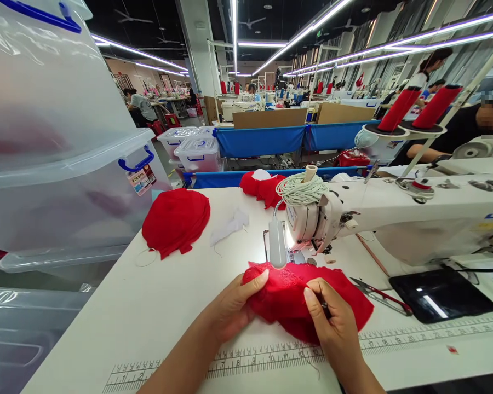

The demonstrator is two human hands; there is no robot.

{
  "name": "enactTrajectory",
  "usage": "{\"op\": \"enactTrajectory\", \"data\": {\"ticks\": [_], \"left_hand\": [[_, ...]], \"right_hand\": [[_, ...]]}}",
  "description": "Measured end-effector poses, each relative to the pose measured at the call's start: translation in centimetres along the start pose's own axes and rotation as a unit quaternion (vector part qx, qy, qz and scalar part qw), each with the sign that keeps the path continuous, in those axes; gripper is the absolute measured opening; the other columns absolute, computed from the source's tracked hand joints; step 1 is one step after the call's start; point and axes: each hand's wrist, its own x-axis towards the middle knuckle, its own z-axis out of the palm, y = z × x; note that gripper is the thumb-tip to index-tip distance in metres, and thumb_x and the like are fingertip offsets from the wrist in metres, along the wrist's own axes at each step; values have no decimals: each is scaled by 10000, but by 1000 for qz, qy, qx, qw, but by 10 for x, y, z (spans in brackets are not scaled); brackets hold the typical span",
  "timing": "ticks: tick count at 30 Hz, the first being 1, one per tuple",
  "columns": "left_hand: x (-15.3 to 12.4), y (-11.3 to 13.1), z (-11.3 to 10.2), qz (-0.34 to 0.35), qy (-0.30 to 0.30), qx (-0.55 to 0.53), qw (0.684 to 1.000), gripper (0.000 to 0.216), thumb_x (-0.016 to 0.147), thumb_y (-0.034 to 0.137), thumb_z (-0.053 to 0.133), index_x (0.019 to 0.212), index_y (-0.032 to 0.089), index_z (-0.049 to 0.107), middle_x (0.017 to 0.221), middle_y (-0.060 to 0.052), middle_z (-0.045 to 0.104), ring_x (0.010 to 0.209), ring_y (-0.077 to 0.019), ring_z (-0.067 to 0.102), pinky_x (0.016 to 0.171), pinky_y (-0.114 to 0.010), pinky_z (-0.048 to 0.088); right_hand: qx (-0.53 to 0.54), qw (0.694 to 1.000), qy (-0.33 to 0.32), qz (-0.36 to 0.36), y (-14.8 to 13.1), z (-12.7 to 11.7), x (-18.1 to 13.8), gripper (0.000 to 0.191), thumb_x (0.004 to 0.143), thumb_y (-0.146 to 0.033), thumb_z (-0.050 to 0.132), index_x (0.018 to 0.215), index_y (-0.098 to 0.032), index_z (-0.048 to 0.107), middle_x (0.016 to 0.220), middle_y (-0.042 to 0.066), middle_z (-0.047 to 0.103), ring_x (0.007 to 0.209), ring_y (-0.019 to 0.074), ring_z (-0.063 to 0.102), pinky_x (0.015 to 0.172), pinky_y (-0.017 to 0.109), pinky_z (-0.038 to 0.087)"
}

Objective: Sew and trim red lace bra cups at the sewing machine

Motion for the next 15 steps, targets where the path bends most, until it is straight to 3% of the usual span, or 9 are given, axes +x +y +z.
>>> {"op": "enactTrajectory", "data": {"ticks": [4,10,15], "left_hand": [[1,-1,-3,-5,44,-46,998,345,854,463,580,930,147,697,812,-72,682,779,-180,606,727,-288,494],[0,2,1,45,-2,33,998,291,760,420,709,817,136,683,733,-65,676,666,-169,595,661,-284,488],[-3,4,5,67,11,29,997,348,684,458,766,794,138,685,778,-68,686,774,-188,616,742,-276,479]], "right_hand": [[-5,1000,12,5,-1,0,0,289,901,-341,499,652,-210,430,627,-37,355,556,120,332,510,239,303],[-12,1000,24,0,1,-1,0,271,899,-344,503,668,-206,474,630,-39,358,557,118,334,512,237,308],[-15,1000,26,1,4,-1,-1,272,896,-336,517,661,-206,476,625,-36,350,550,119,324,502,242,303]]}}
